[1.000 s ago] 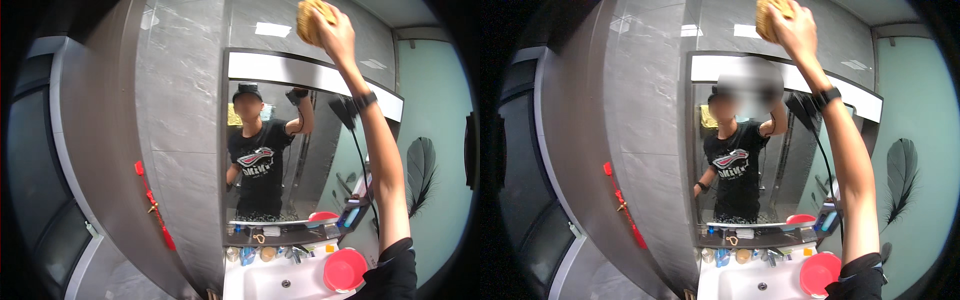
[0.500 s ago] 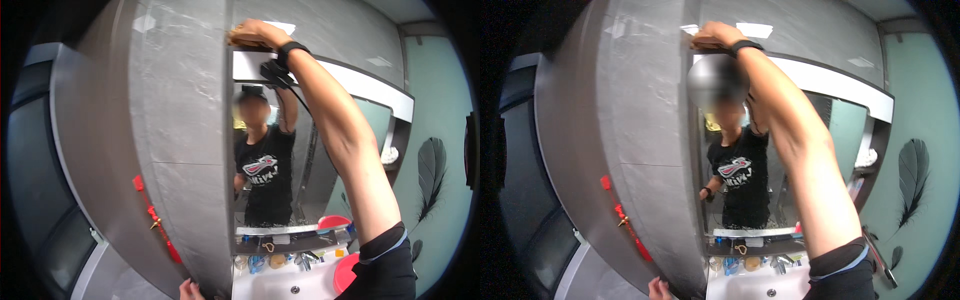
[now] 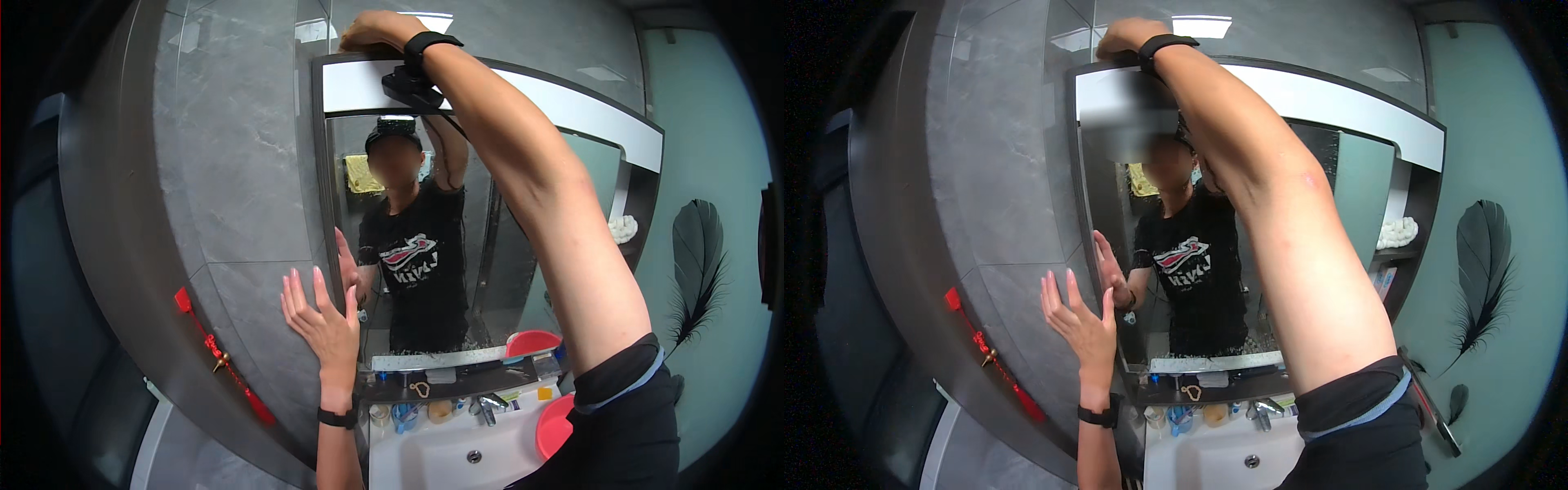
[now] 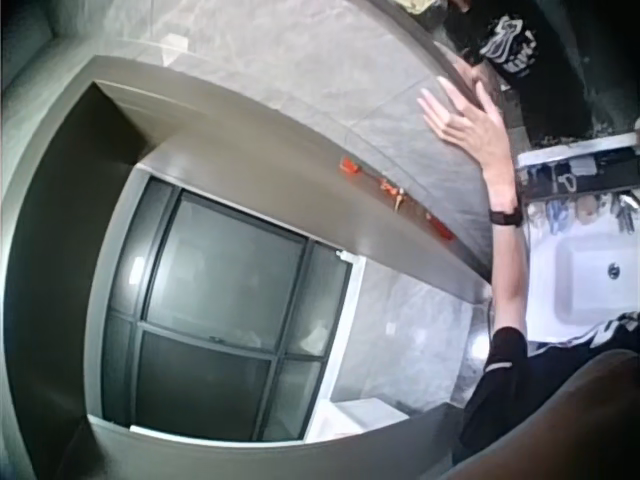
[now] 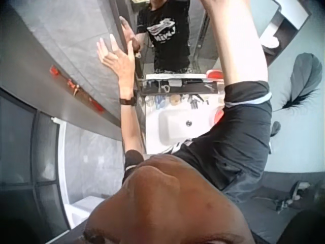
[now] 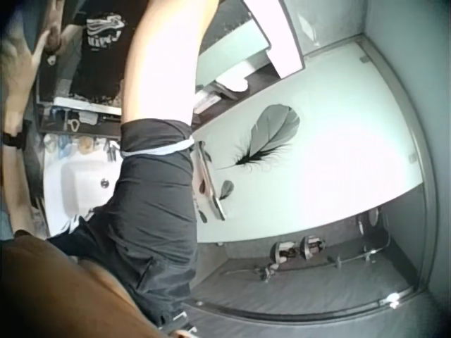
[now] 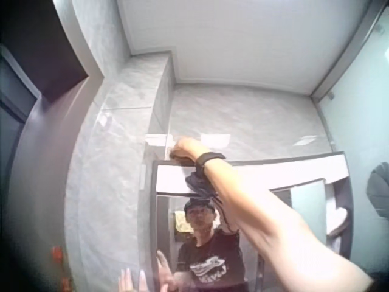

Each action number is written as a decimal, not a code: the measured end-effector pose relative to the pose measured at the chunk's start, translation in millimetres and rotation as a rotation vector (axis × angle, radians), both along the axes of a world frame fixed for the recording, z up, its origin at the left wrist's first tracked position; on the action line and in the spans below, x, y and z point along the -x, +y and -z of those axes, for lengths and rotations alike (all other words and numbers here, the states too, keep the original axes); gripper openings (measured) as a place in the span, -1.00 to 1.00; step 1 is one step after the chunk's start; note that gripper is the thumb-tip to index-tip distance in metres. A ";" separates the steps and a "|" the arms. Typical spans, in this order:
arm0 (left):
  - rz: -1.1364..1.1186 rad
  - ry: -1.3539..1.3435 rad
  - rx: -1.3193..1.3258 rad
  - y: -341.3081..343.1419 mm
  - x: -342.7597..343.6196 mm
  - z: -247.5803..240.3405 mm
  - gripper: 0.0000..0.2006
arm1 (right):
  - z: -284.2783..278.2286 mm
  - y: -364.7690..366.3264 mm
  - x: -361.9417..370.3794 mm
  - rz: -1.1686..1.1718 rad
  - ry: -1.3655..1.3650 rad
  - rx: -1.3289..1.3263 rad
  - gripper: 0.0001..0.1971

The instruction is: Washing a cloth in a sink and using it to clean a bathroom mirror.

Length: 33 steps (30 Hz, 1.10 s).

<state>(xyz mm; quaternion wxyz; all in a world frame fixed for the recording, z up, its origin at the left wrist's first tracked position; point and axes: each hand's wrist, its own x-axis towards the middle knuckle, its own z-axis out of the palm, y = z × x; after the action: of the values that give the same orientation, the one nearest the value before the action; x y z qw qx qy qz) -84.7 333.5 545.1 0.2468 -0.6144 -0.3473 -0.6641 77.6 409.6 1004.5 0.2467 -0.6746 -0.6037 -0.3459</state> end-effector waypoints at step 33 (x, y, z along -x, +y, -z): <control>-0.446 -0.001 -0.121 23.2 2.6 6.0 -0.33 | 34.9 -342.5 -361.9 0.574 -0.016 0.066 -0.62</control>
<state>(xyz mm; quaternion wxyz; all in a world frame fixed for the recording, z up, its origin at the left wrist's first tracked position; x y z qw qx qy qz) -87.4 356.7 539.1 0.4235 -0.5061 -0.4344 -0.6130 439.5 67.1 969.6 0.1119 -0.8227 -0.4008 -0.3872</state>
